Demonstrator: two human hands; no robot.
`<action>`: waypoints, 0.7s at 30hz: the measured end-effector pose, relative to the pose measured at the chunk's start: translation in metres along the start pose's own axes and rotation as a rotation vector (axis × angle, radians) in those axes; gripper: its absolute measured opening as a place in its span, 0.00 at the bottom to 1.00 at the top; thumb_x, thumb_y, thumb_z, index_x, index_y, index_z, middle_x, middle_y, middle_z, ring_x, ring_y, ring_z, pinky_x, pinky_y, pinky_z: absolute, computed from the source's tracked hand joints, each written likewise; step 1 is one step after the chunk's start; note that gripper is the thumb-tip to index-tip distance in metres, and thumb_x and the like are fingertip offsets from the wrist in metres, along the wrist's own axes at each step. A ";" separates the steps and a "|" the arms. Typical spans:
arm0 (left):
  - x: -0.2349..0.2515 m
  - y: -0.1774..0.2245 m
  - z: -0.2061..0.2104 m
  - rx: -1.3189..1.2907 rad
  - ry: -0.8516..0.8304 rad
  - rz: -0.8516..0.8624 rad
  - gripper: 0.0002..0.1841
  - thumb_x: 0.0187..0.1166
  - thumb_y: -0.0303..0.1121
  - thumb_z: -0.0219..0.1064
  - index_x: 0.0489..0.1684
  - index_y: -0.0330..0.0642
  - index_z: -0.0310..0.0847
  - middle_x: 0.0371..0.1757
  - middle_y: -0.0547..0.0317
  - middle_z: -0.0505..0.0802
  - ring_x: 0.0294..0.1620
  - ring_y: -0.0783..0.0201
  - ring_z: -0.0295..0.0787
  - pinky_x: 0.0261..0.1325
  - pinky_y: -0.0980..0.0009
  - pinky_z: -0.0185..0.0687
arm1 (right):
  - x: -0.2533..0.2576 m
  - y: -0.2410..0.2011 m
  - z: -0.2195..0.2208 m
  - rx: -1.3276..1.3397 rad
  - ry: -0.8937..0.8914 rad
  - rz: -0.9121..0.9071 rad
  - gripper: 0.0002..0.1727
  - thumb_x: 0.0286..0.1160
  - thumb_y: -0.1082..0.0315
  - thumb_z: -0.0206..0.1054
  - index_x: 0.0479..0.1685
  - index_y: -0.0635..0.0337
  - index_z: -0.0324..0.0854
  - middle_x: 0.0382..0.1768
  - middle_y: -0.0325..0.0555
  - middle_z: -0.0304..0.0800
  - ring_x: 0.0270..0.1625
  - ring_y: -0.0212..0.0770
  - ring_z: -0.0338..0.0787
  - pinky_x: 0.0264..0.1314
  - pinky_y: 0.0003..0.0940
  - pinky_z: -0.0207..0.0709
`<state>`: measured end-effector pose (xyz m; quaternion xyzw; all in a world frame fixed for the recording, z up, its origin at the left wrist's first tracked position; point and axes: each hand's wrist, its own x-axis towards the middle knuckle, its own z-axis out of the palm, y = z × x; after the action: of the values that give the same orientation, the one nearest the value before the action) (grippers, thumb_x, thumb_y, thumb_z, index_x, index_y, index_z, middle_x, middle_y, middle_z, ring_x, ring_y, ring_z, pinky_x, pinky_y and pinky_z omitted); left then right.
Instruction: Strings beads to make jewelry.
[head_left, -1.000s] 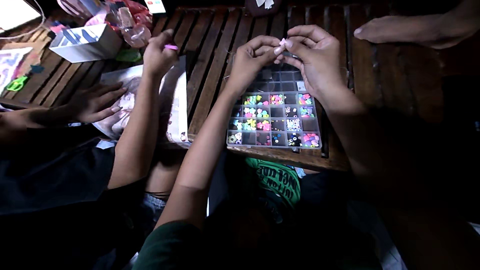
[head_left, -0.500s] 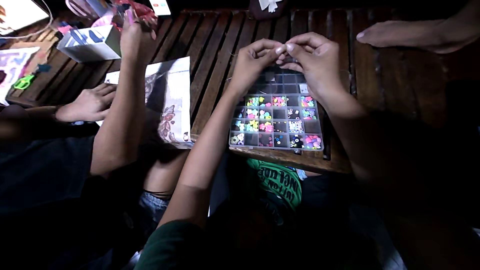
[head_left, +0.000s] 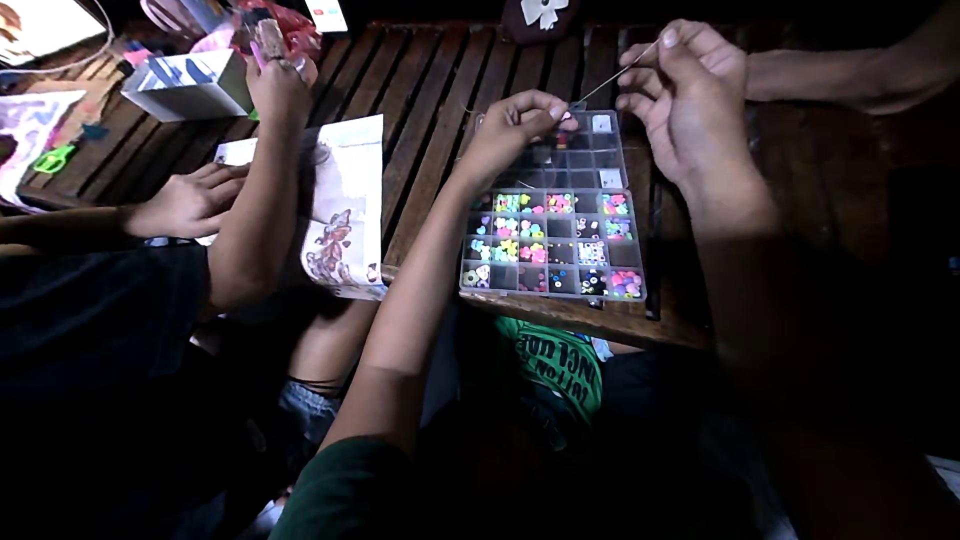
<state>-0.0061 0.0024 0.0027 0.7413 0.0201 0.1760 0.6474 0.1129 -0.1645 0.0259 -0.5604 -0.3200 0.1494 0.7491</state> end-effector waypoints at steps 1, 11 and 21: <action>0.000 -0.001 0.000 -0.035 -0.016 -0.018 0.08 0.90 0.25 0.55 0.53 0.32 0.79 0.44 0.58 0.94 0.48 0.71 0.92 0.59 0.72 0.85 | 0.000 -0.001 -0.001 0.016 0.000 -0.005 0.11 0.95 0.68 0.43 0.51 0.54 0.72 0.43 0.32 0.90 0.43 0.30 0.92 0.50 0.28 0.87; 0.000 -0.001 0.001 -0.160 -0.064 -0.127 0.08 0.91 0.26 0.51 0.50 0.35 0.77 0.39 0.60 0.93 0.42 0.70 0.91 0.54 0.72 0.87 | 0.002 -0.005 -0.004 0.084 0.035 -0.036 0.10 0.95 0.68 0.42 0.51 0.54 0.70 0.41 0.33 0.90 0.44 0.31 0.93 0.54 0.30 0.88; 0.001 0.002 0.001 0.109 0.013 0.032 0.15 0.87 0.27 0.60 0.66 0.30 0.81 0.63 0.50 0.89 0.60 0.68 0.86 0.64 0.72 0.81 | 0.002 -0.001 -0.001 -0.320 -0.085 -0.161 0.08 0.89 0.69 0.56 0.54 0.63 0.77 0.48 0.36 0.89 0.46 0.26 0.91 0.54 0.26 0.86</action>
<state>-0.0052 0.0019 0.0048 0.7745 0.0222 0.1897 0.6030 0.1150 -0.1644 0.0278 -0.6384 -0.4149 0.0599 0.6455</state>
